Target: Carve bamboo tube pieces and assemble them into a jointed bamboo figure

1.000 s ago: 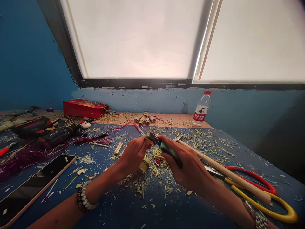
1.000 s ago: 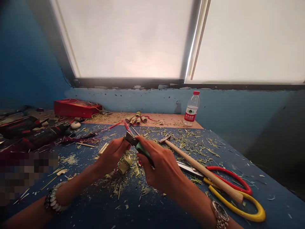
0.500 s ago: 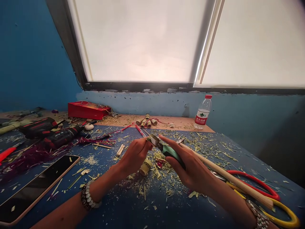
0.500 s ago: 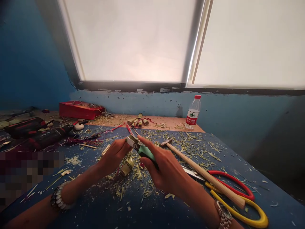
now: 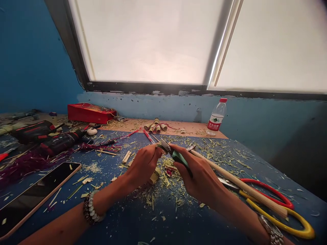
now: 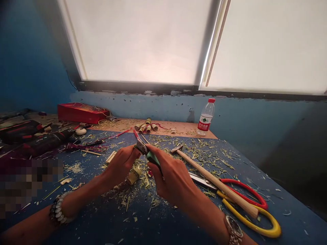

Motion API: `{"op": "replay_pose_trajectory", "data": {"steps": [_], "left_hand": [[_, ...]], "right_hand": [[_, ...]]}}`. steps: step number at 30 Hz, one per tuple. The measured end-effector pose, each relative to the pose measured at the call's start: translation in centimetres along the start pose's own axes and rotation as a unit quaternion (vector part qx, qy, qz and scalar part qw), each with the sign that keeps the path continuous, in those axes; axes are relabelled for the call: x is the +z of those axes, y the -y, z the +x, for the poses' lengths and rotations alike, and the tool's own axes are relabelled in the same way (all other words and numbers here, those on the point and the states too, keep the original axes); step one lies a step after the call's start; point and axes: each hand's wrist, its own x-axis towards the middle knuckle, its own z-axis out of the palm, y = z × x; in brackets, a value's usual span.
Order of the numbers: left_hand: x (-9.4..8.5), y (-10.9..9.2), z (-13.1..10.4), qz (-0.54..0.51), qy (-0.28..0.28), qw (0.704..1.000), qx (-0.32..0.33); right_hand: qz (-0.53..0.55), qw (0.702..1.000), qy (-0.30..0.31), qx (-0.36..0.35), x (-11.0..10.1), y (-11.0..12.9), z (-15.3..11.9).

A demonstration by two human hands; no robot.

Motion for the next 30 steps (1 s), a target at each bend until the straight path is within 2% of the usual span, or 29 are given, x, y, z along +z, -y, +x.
{"op": "replay_pose_trajectory", "data": {"steps": [7,10,15,21,25,30], "left_hand": [[0.0,0.0,0.1,0.047,-0.015,0.997,0.059],[-0.1,0.0,0.1,0.047,-0.031,0.997,0.050],[-0.3,0.4,0.2,0.052,-0.050,0.997,0.031],[-0.5,0.8,0.4,0.099,-0.045,0.991,0.078],[-0.6,1.0,0.4,0.145,-0.057,0.983,0.097],[-0.1,0.9,0.3,0.176,-0.069,0.979,0.081]], "right_hand": [[0.017,0.999,-0.025,0.037,0.2,0.1,0.3],[0.034,0.997,-0.037,0.050,-0.3,-0.3,0.5],[0.027,1.000,0.001,-0.010,-0.9,-0.6,0.4],[0.025,0.998,0.038,-0.042,-0.9,-0.7,0.3],[0.029,0.999,0.026,-0.014,-0.6,-0.4,0.3],[0.042,0.999,-0.003,0.023,0.2,0.1,0.3]]}}
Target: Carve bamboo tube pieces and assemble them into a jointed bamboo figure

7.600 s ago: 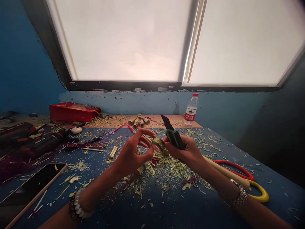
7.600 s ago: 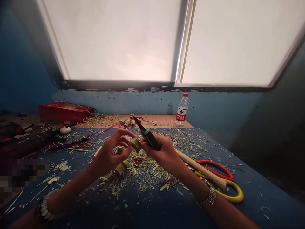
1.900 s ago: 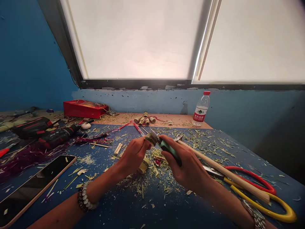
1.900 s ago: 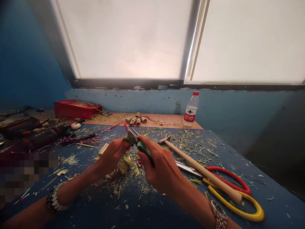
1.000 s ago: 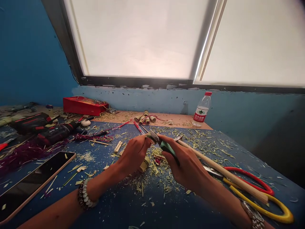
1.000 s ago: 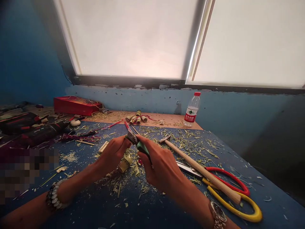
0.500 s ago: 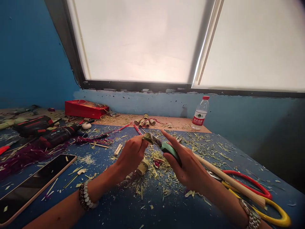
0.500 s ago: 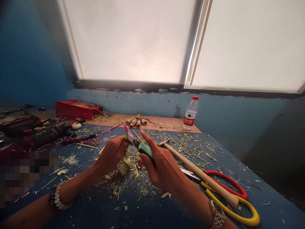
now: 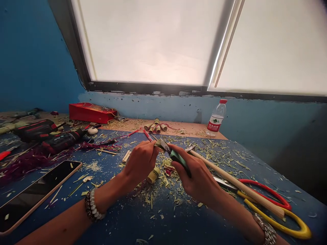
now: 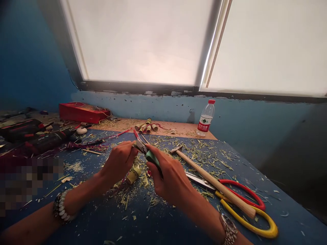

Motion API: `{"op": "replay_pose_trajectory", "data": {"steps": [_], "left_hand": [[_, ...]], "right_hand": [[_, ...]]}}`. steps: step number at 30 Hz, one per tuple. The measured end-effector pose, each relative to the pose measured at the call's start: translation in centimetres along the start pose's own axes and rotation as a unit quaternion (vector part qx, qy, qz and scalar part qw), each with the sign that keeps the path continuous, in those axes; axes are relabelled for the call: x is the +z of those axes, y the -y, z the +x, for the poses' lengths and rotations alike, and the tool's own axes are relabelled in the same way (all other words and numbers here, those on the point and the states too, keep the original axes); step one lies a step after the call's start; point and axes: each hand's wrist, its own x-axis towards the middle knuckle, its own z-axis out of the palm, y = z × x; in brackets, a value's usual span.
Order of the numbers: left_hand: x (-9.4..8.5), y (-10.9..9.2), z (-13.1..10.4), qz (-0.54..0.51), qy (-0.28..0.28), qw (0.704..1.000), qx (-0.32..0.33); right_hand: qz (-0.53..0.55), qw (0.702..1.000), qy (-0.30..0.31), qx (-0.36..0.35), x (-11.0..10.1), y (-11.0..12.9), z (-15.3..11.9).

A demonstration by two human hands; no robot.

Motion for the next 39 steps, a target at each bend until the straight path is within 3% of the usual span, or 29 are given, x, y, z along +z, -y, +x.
{"op": "replay_pose_trajectory", "data": {"steps": [9,14,18,21,25,39], "left_hand": [[0.2,-1.0,0.0,-0.029,0.006,0.999,-0.045],[0.3,-1.6,0.2,-0.051,-0.016,0.997,-0.060],[0.0,-1.2,0.3,-0.079,-0.019,0.991,-0.108],[-0.1,-0.9,0.3,-0.095,-0.007,0.990,-0.102],[-0.2,-0.9,0.2,-0.114,-0.010,0.990,-0.086],[0.4,-1.5,-0.1,-0.121,-0.016,0.982,-0.141]], "right_hand": [[0.039,0.995,-0.054,0.075,1.3,0.3,0.4],[0.059,0.991,-0.096,0.078,0.6,-0.7,0.7],[0.075,0.996,-0.044,0.012,-0.5,-0.9,0.5],[0.041,0.998,0.009,-0.041,-0.9,-0.9,0.4],[0.022,0.996,0.030,-0.081,-0.8,-0.9,0.4],[0.012,0.998,-0.052,0.014,1.0,0.8,0.2]]}}
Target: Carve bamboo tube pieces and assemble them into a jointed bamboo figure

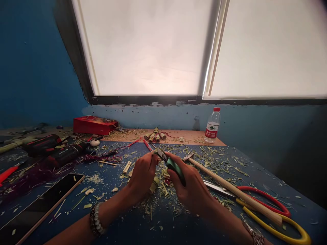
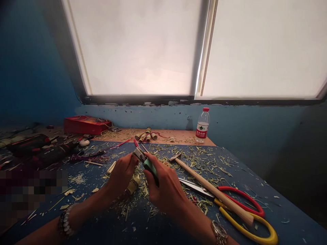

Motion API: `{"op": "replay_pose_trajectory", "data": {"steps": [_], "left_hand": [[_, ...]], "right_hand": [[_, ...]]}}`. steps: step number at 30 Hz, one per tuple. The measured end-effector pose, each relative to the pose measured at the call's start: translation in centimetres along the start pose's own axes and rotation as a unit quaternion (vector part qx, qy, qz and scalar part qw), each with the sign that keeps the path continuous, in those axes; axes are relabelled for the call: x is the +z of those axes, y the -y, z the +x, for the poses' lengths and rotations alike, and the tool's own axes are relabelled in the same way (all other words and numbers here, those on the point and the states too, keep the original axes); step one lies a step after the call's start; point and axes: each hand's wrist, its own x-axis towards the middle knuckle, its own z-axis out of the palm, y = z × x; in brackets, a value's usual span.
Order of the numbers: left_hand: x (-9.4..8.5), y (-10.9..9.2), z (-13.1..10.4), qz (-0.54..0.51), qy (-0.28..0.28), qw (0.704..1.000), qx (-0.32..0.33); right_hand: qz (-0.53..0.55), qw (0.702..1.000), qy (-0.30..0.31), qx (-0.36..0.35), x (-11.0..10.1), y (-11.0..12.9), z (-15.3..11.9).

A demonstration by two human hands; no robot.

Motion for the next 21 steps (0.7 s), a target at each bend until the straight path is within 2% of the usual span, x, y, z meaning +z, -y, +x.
{"op": "replay_pose_trajectory", "data": {"steps": [4,9,13,17,21], "left_hand": [[0.2,-0.3,-0.1,0.007,-0.005,1.000,-0.002],[0.1,-0.6,0.3,-0.050,-0.023,0.998,-0.038],[-0.1,-0.2,0.5,-0.106,-0.002,0.993,-0.060],[-0.2,-0.1,0.3,-0.172,0.034,0.983,-0.049],[-0.3,-0.1,0.1,-0.171,0.046,0.983,-0.044]], "right_hand": [[-0.008,0.999,-0.013,0.032,0.1,0.1,0.3],[0.032,0.997,-0.035,0.055,-0.2,-0.4,0.7],[0.061,0.997,-0.038,0.003,-0.8,-0.9,0.6],[0.041,0.996,0.022,-0.080,-1.4,-1.7,0.4],[0.031,0.993,0.054,-0.102,-1.9,-1.9,0.4]]}}
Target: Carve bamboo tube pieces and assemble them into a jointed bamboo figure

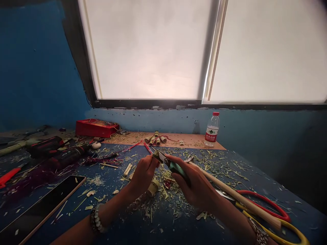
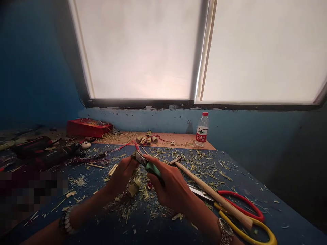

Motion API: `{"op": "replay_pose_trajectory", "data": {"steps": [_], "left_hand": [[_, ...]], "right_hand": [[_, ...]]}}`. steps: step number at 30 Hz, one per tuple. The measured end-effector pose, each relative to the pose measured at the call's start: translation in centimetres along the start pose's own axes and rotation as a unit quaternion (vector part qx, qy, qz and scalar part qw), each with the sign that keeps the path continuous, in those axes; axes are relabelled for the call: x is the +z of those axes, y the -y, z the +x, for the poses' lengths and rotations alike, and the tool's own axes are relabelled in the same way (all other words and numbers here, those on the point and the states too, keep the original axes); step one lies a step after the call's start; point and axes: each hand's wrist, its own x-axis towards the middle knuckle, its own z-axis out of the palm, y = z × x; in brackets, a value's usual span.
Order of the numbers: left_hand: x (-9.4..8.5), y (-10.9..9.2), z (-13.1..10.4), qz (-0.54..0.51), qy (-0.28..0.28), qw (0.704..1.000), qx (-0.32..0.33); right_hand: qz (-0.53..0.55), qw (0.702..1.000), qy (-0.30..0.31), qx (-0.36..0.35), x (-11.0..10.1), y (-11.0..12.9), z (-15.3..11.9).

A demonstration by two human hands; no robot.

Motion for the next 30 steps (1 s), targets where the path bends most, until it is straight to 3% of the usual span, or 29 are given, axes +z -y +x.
{"op": "replay_pose_trajectory", "data": {"steps": [9,13,22,27,30], "left_hand": [[0.9,0.1,-0.1,-0.168,0.057,0.983,-0.041],[1.0,0.1,0.0,-0.187,0.056,0.979,-0.056],[0.6,-0.4,0.0,-0.203,0.074,0.976,-0.033],[-0.1,-0.4,0.0,-0.199,0.113,0.974,0.004],[-0.3,-0.5,0.0,-0.177,0.096,0.979,0.017]], "right_hand": [[-0.015,0.996,-0.071,0.051,1.5,0.9,0.0],[-0.001,0.992,-0.111,0.056,1.1,0.9,-0.1],[-0.017,1.000,0.006,-0.007,-0.5,0.2,0.0],[0.008,0.999,0.010,-0.040,-0.8,0.5,-0.2],[0.006,1.000,-0.001,-0.025,-0.7,0.8,-0.2]]}}
